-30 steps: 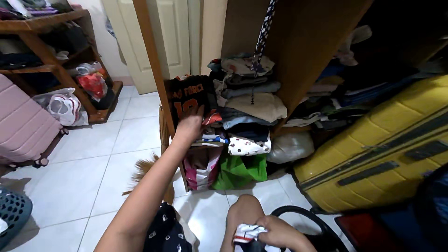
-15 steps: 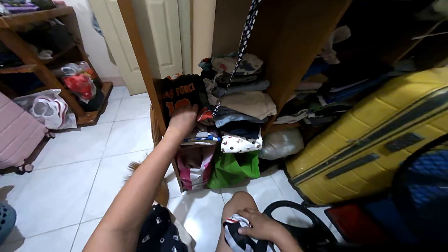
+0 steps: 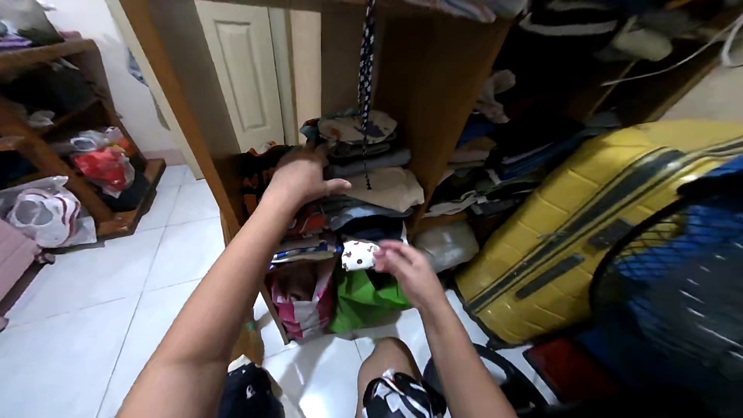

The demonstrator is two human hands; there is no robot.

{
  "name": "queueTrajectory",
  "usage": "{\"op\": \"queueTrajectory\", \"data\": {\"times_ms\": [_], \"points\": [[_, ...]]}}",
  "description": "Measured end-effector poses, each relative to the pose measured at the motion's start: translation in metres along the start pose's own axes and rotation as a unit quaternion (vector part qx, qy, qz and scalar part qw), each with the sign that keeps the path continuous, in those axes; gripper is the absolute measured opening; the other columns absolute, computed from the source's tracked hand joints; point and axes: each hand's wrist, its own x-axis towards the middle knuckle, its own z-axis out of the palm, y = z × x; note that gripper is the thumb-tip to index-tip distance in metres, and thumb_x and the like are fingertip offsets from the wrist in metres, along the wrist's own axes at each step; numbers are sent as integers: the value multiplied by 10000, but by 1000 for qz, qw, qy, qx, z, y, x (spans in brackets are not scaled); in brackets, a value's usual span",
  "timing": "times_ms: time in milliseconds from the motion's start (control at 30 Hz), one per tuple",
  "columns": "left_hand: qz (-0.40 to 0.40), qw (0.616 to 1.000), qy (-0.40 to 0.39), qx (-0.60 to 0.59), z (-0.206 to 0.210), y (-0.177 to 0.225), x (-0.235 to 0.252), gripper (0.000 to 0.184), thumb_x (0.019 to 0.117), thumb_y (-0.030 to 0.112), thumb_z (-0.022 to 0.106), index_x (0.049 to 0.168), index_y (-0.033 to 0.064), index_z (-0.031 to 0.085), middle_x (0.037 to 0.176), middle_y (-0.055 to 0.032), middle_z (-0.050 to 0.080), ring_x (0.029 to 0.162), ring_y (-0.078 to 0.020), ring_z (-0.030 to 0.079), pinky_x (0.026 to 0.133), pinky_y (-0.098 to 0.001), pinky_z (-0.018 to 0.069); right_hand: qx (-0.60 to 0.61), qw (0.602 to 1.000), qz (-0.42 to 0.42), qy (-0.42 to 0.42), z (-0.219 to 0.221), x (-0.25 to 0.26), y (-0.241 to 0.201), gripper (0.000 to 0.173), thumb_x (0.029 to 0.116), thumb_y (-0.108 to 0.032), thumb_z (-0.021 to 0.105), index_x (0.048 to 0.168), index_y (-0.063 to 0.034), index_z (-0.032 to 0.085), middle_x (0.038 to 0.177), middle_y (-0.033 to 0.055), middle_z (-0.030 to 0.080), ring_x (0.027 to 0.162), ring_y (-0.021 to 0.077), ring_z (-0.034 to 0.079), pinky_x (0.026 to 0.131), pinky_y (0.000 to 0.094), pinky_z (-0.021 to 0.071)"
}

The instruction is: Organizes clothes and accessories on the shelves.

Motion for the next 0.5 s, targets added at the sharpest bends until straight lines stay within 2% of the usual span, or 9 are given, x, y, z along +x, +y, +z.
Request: {"op": "queueTrajectory", "data": {"times_ms": [67,133,200,267,300,333,400,433,500], "points": [[61,997,34,-14,4,11,40,988,781,521,849,1557,103,404,1645,-265,246,1514,-495,211,1160,-722,205,150,985,5,84,17,39,-27,333,1078,-31,361,1354,117,473,1151,173,648,958,157,689,888,311,573],[69,997,33,-8,13,13,79,1030,807,641,764,1600,142,337,1679,-227,187,1550,-458,132,1189,-722,113,311,937,61,147,34,80,-53,366,1083,-85,322,1413,53,401,1286,194,556,1094,229,631,952,344,534],[52,995,61,-55,24,-1,122,862,924,686,581,1586,172,382,1665,-179,272,1550,-422,178,1190,-728,135,402,889,121,181,48,118,-71,354,1084,-175,392,1391,0,412,1277,181,537,1108,265,595,938,386,525],[29,994,50,-89,22,-16,162,659,1050,570,422,1569,165,418,1628,-152,369,1537,-429,220,1166,-754,162,419,874,165,180,60,144,-80,416,1076,-294,479,1402,-39,441,1275,171,564,1097,278,604,916,422,539],[18,993,23,-118,21,-22,175,603,1077,518,402,1550,147,448,1602,-143,417,1534,-408,247,1196,-723,131,419,872,173,183,64,157,-76,450,1067,-328,504,1417,-49,449,1298,171,569,1115,282,601,925,439,534],[10,990,-8,-143,28,-32,187,578,1091,476,393,1535,111,463,1573,-160,453,1513,-400,298,1199,-703,150,423,869,165,195,67,169,-68,469,1063,-325,518,1437,-51,449,1344,178,565,1159,291,594,952,460,527],[-28,973,-60,-223,55,-47,195,569,1077,465,461,1428,25,550,1392,-236,585,1320,-392,532,1116,-623,372,440,862,126,218,68,187,-48,467,1061,-326,507,1442,-62,451,1359,169,566,1177,287,592,949,483,527],[-39,963,-81,-253,64,-52,194,561,1079,444,468,1403,-5,559,1343,-270,600,1245,-406,578,1064,-604,427,445,862,110,217,67,193,-41,456,1061,-331,503,1431,-70,454,1335,159,574,1158,277,596,935,483,532],[-55,951,-102,-287,61,-49,173,511,1075,387,499,1400,-4,556,1354,-271,587,1234,-396,582,1049,-578,446,438,870,112,195,64,194,-36,457,1071,-345,492,1438,-76,442,1324,152,578,1141,261,608,935,460,544]]}}
